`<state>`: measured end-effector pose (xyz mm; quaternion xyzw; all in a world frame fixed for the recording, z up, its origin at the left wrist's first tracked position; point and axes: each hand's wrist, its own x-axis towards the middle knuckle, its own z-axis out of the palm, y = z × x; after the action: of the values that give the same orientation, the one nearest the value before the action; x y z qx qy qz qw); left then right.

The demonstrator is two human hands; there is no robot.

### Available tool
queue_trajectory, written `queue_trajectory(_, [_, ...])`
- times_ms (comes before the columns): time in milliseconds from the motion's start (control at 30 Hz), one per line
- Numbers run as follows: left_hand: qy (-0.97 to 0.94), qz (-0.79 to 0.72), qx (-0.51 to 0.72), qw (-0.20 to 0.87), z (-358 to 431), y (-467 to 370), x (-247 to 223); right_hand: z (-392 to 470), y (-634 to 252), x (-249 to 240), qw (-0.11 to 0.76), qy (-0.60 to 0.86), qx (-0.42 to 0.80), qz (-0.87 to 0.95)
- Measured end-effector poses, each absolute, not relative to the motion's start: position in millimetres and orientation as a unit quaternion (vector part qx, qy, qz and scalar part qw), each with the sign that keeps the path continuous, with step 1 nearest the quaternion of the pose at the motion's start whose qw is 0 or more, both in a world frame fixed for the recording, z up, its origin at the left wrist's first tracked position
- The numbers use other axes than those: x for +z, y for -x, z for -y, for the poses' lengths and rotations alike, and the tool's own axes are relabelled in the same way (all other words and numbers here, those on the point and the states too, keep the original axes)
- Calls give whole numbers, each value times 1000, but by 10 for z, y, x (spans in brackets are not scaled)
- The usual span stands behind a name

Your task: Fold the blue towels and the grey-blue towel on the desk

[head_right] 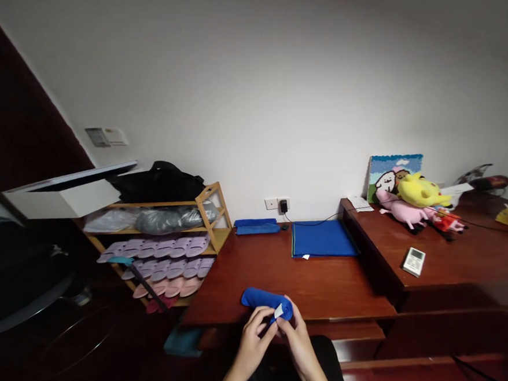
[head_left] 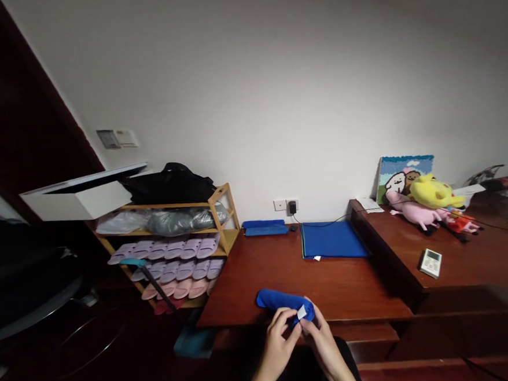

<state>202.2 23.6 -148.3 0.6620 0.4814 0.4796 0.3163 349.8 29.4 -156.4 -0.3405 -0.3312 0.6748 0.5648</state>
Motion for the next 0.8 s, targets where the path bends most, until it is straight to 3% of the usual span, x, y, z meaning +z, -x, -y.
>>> queue_trajectory(200, [-633,-500,500,314,-120,-2069,-1299,-221,-3525,-1454,562,363,626,400])
queue_trajectory(433, [-553,-491,516,432,-68,-2091,-1086,-158,-3480,-1335,587,373,578,426])
queue_trajectory(800, [-533,-480,555,420,-63,-2022,-993,-74,-3516,-1263,579,372,557,465])
